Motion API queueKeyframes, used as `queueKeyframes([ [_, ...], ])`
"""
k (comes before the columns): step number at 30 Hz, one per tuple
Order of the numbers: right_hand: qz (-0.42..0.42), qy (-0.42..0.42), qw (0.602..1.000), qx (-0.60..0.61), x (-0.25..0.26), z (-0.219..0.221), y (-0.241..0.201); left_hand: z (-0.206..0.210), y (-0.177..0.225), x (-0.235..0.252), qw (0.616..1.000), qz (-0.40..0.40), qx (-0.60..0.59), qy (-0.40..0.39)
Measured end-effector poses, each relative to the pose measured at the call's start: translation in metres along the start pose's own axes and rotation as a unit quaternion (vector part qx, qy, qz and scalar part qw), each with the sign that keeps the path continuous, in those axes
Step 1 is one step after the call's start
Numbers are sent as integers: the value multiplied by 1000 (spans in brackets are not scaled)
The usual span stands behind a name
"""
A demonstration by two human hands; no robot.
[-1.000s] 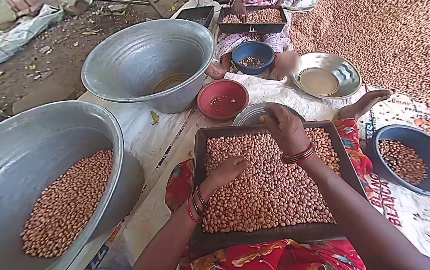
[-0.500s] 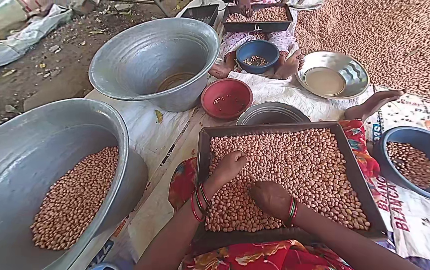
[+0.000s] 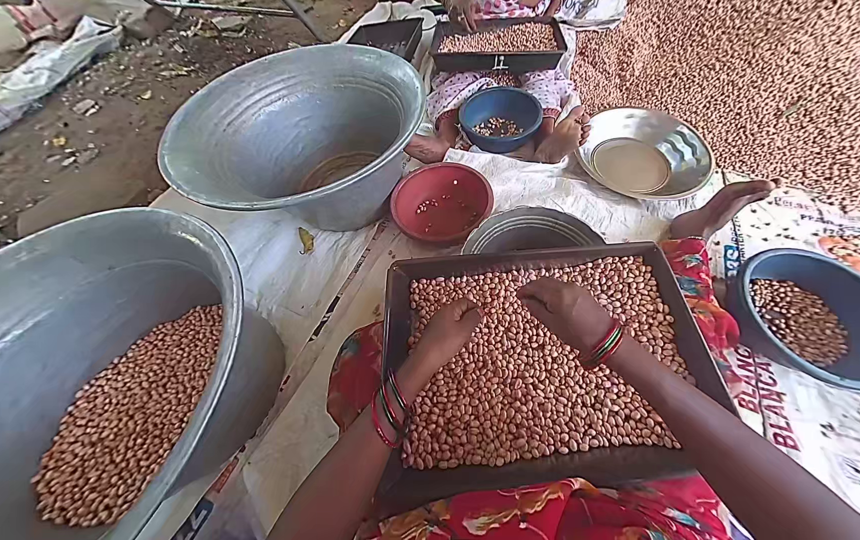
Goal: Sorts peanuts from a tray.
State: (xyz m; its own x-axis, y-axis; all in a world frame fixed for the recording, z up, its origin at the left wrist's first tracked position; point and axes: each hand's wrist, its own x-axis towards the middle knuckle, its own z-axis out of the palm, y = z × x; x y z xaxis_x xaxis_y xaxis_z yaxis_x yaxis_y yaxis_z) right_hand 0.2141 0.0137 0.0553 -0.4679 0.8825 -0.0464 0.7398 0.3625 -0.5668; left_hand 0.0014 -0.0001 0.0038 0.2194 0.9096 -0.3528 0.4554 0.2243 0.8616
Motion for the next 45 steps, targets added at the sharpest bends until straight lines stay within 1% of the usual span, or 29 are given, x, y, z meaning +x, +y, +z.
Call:
queueKeyframes([
  [1,34,-96,995,-22,-2,5,1,0,0,0,1000,3,-5,2],
  [2,58,-178,981,-53,-4,12,1,1,1,0,1000,4,-9,5],
  [3,75,-244,962,-93,-5,21,0,0,1,-1,1000,5,-15,11],
  [4,87,-284,946,-131,-6,29,-1,0,2,-1,1000,5,-21,18],
  [5,89,-295,938,-160,-8,37,-1,0,2,-2,999,2,-26,23],
  [9,54,-243,946,-206,-15,51,4,-2,2,-3,998,-4,-44,34],
  [13,39,-232,949,-210,-16,53,7,-2,2,-2,998,-4,-47,42],
  [16,64,-234,949,-203,-15,56,3,-3,1,-2,998,-5,-45,46],
  [19,106,-259,937,-207,-10,55,-5,-4,0,-3,997,-9,-48,53],
  [20,110,-256,938,-207,-10,55,-5,-4,1,-3,997,-4,-57,60],
  [25,55,-161,961,-218,-21,66,2,-7,-3,-1,990,15,-101,94],
  [29,-54,-18,974,-219,-29,83,24,-7,-5,-1,986,30,-125,106],
  [30,-55,-18,976,-210,-29,83,26,-7,-6,-1,985,33,-129,107],
  [33,5,-92,977,-190,-26,74,21,-7,-6,-1,985,35,-131,107],
  [35,34,-123,973,-195,-23,70,15,-7,-6,0,985,35,-133,105],
  [37,41,-126,967,-217,-23,71,8,-6,-7,0,986,32,-129,102],
  [39,24,-102,963,-249,-24,76,5,-6,-8,0,988,27,-118,96],
  [40,26,-115,959,-259,-24,76,3,-5,-8,0,990,25,-108,91],
  [42,17,-141,955,-260,-22,74,3,-3,-6,1,994,23,-66,79],
  [45,-41,-101,967,-232,-21,73,19,-2,6,2,996,7,86,26],
])
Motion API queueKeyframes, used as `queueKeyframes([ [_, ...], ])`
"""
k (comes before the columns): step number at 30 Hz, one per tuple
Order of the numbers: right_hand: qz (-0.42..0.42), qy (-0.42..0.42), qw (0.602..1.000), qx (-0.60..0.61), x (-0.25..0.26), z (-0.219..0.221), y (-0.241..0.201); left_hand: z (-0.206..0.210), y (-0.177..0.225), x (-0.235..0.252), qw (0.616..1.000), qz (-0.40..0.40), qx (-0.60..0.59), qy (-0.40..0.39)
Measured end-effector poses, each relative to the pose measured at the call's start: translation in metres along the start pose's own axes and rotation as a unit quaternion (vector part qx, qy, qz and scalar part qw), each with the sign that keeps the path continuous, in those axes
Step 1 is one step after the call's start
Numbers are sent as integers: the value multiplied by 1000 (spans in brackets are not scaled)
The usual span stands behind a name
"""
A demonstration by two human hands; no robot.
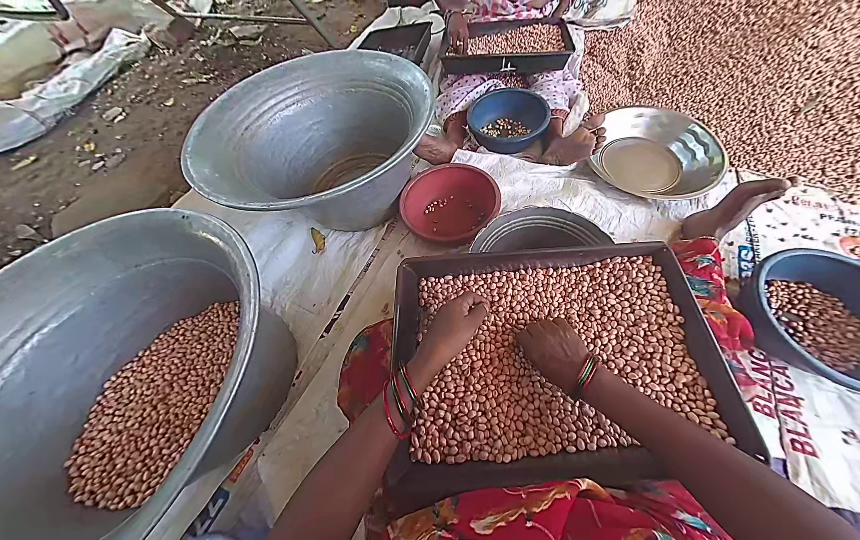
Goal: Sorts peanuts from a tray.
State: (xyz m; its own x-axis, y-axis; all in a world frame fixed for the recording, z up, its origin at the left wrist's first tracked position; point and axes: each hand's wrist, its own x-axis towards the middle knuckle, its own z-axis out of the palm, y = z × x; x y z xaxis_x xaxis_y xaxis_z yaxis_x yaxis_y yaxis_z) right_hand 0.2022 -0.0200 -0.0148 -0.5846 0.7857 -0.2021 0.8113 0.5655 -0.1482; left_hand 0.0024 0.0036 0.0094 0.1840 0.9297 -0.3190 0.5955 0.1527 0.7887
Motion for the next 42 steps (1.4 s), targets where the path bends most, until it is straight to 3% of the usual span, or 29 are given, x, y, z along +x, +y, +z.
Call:
queueKeyframes([
  [3,-39,119,992,14,2,18,15,-1,23,3,987,-14,151,-58],
  [8,-57,191,980,13,-2,31,20,14,36,19,950,-16,297,-90],
  [19,14,78,997,7,-7,15,1,27,33,29,943,-10,322,-77],
  [25,12,67,996,53,-5,14,7,33,30,28,948,4,315,-45],
  [29,1,32,997,77,-5,11,10,31,26,24,976,1,215,-27],
  [33,-2,30,994,103,-6,11,14,28,18,11,999,12,-52,-11],
  [35,6,34,992,120,-6,12,15,31,15,2,969,3,-246,-10],
  [38,13,-14,987,161,-6,4,19,31,5,-8,885,-15,-465,-31],
  [40,27,-54,977,205,-9,-6,24,32,-4,-9,864,2,-500,-59],
  [42,73,-39,960,268,-17,-20,31,35,-5,-8,901,11,-429,-59],
])
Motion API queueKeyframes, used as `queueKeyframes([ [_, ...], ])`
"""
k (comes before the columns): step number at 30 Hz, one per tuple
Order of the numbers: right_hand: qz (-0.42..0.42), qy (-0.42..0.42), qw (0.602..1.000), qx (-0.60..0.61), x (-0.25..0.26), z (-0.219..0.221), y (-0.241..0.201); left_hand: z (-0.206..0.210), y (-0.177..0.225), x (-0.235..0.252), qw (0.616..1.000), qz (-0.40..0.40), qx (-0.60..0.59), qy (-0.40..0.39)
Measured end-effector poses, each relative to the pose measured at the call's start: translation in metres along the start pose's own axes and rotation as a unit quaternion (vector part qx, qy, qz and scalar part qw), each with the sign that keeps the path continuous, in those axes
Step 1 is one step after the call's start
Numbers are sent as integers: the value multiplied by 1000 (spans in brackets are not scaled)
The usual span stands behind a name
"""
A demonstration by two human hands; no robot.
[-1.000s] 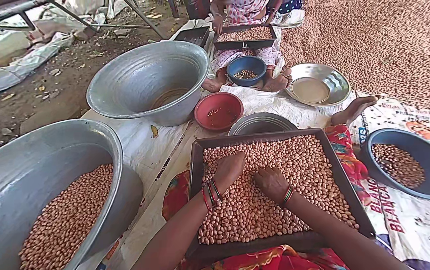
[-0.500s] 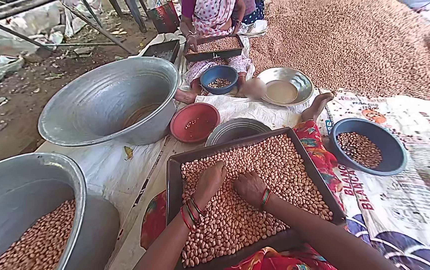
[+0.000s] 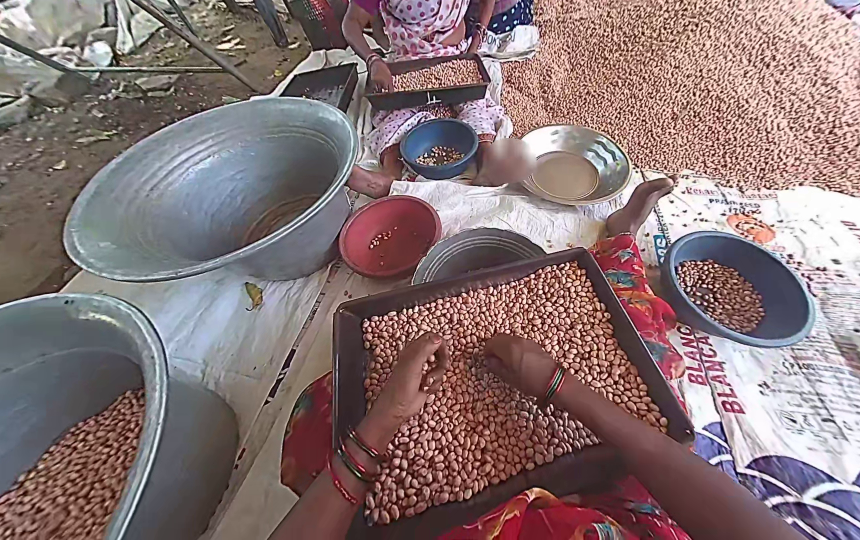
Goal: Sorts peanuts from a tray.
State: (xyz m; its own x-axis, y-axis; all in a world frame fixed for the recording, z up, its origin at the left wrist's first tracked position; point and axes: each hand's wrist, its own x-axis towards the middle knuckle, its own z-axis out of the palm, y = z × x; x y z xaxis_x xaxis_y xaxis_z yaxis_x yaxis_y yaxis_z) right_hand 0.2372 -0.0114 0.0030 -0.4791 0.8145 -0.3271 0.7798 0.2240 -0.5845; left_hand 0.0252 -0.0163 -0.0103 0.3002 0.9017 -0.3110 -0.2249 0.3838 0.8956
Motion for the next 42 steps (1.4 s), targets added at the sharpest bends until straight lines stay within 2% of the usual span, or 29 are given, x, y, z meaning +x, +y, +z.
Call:
queueKeyframes([
  [1,4,46,999,21,-7,-6,2,4,2,1,995,0,98,7],
  [2,5,94,995,35,-14,-11,5,8,5,2,973,-5,232,5],
  [4,0,177,983,42,-30,-21,13,19,14,4,880,-33,471,-51],
  [7,13,285,958,23,-54,-32,32,39,16,11,743,-81,649,-139],
  [9,48,328,943,16,-71,-43,45,50,12,12,666,-98,723,-156],
  [11,80,369,926,-3,-85,-52,55,58,5,6,630,-69,760,-142],
  [12,94,373,923,-15,-91,-56,59,59,0,3,625,-35,771,-121],
  [15,125,311,941,-53,-97,-56,66,64,-8,0,609,9,789,-85],
  [17,112,287,945,-107,-89,-44,71,62,-11,2,604,34,792,-83],
  [20,94,256,947,-170,-76,-25,77,56,-8,6,619,20,778,-109],
  [22,133,185,954,-194,-70,-23,70,54,-2,8,624,-36,768,-136],
  [25,151,151,951,-224,-65,-22,64,55,3,10,627,-76,760,-150],
  [29,126,216,946,-208,-65,-14,72,54,0,14,633,-57,759,-145],
  [32,143,232,953,-133,-69,-18,66,48,1,17,647,-49,746,-148],
  [34,177,225,955,-73,-75,-30,58,44,6,19,694,-60,704,-137],
  [36,172,259,949,-57,-78,-36,58,33,9,19,794,-30,601,-85],
  [37,164,264,949,-51,-79,-39,59,27,11,19,856,-18,514,-56],
  [39,132,260,955,-51,-81,-38,61,15,8,19,972,27,234,-15],
  [40,112,252,960,-54,-80,-36,63,12,8,19,996,35,75,-22],
  [41,94,241,964,-60,-78,-31,63,9,9,19,998,35,-41,-43],
  [42,77,233,966,-76,-75,-25,64,5,11,18,991,36,-100,-77],
])
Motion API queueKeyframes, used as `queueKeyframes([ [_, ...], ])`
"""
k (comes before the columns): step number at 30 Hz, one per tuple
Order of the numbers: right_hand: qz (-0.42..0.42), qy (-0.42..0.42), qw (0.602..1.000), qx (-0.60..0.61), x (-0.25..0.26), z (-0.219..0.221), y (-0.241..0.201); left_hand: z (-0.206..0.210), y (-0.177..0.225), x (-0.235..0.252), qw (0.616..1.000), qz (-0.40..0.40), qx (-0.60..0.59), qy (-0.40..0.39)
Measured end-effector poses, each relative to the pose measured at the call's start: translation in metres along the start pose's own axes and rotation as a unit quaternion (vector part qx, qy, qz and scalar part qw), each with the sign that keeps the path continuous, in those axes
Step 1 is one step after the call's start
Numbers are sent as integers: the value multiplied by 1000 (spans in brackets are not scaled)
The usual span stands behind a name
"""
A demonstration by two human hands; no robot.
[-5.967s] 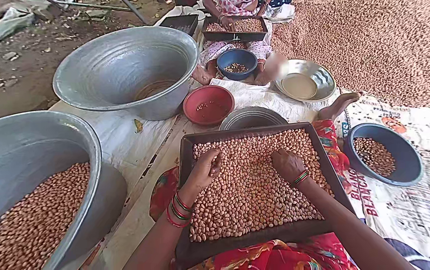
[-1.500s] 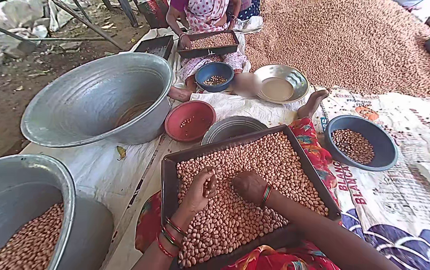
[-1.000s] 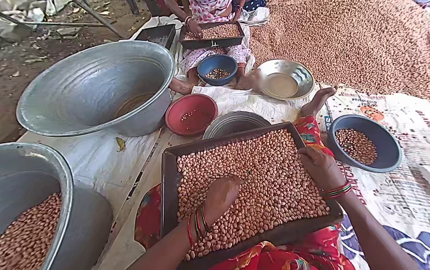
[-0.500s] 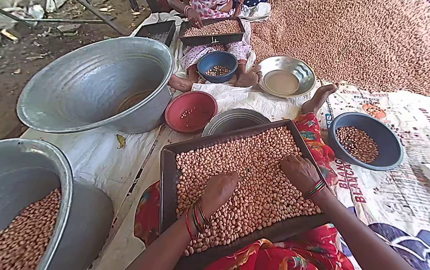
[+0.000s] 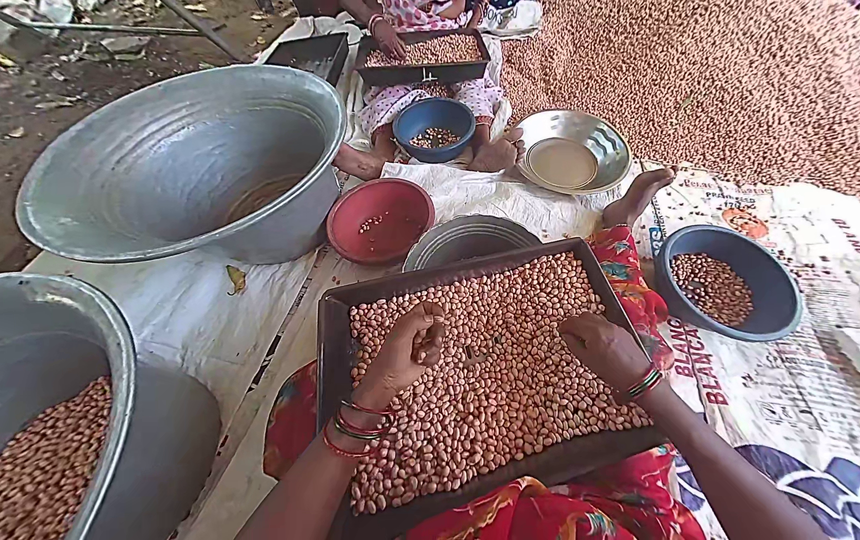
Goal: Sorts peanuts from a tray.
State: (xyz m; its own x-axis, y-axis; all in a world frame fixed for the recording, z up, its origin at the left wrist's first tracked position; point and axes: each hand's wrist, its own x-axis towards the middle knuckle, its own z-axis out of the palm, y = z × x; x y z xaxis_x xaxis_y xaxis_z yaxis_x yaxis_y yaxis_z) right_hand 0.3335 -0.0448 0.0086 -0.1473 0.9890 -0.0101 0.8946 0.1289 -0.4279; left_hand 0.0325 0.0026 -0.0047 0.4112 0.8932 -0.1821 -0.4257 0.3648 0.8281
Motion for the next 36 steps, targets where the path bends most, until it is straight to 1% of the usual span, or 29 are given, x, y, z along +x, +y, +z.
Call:
queueKeyframes([
  [1,-19,7,1000,-24,0,9,0,-2,2,-2,999,3,-20,-25],
  [3,-32,23,996,-83,2,26,0,-3,1,-6,1000,-2,8,-30],
  [5,-20,16,992,-127,6,32,-4,3,0,-10,995,-19,94,21],
  [6,-18,7,990,-140,7,32,-6,7,-1,-12,985,-25,166,45],
  [7,-11,-11,989,-149,9,31,-8,8,-1,-13,964,-35,258,54],
  [8,-7,-23,987,-156,9,30,-10,8,0,-14,926,-51,372,47],
  [9,-7,-29,987,-161,10,30,-11,10,3,-15,876,-73,477,24],
  [10,-6,-34,986,-161,11,29,-12,13,6,-14,826,-106,554,-9],
  [11,-3,-41,987,-157,11,29,-12,17,8,-14,786,-134,602,-40],
  [12,-3,-44,988,-151,12,28,-11,21,7,-13,756,-147,635,-68],
  [13,0,-53,988,-142,12,26,-12,23,5,-13,731,-148,660,-91],
  [16,40,-113,988,-103,13,13,-22,30,-3,-15,684,-149,702,-135],
  [19,62,-193,975,-89,15,5,-35,36,-10,-12,630,-172,740,-161],
  [21,65,-235,966,-83,16,2,-42,40,-13,-13,602,-166,763,-167],
  [22,66,-244,965,-71,17,1,-46,42,-15,-13,595,-159,770,-166],
  [24,60,-245,967,-16,17,1,-49,45,-16,-13,596,-175,767,-160],
  [25,51,-241,968,38,17,0,-48,46,-15,-12,602,-189,759,-159],
  [26,41,-237,963,123,17,-1,-45,46,-14,-11,610,-200,750,-160],
  [27,28,-224,943,243,16,1,-40,45,-13,-11,616,-205,743,-163],
  [28,19,-219,898,381,16,7,-34,43,-14,-12,621,-202,739,-165],
  [29,20,-235,832,501,18,13,-30,41,-15,-12,623,-196,739,-167],
  [30,22,-266,779,568,21,17,-28,39,-17,-14,620,-186,743,-168],
  [31,29,-296,757,581,25,20,-31,38,-19,-15,614,-180,750,-167],
  [32,46,-315,767,558,29,21,-38,38,-21,-15,608,-177,756,-165],
  [33,61,-325,801,500,33,22,-49,38,-22,-16,604,-178,760,-163],
  [34,63,-325,853,403,36,24,-63,39,-22,-17,603,-179,761,-159],
  [35,44,-327,902,278,40,27,-76,39,-21,-18,604,-179,761,-157],
  [36,26,-341,926,161,43,29,-87,40,-20,-19,604,-182,761,-154],
])
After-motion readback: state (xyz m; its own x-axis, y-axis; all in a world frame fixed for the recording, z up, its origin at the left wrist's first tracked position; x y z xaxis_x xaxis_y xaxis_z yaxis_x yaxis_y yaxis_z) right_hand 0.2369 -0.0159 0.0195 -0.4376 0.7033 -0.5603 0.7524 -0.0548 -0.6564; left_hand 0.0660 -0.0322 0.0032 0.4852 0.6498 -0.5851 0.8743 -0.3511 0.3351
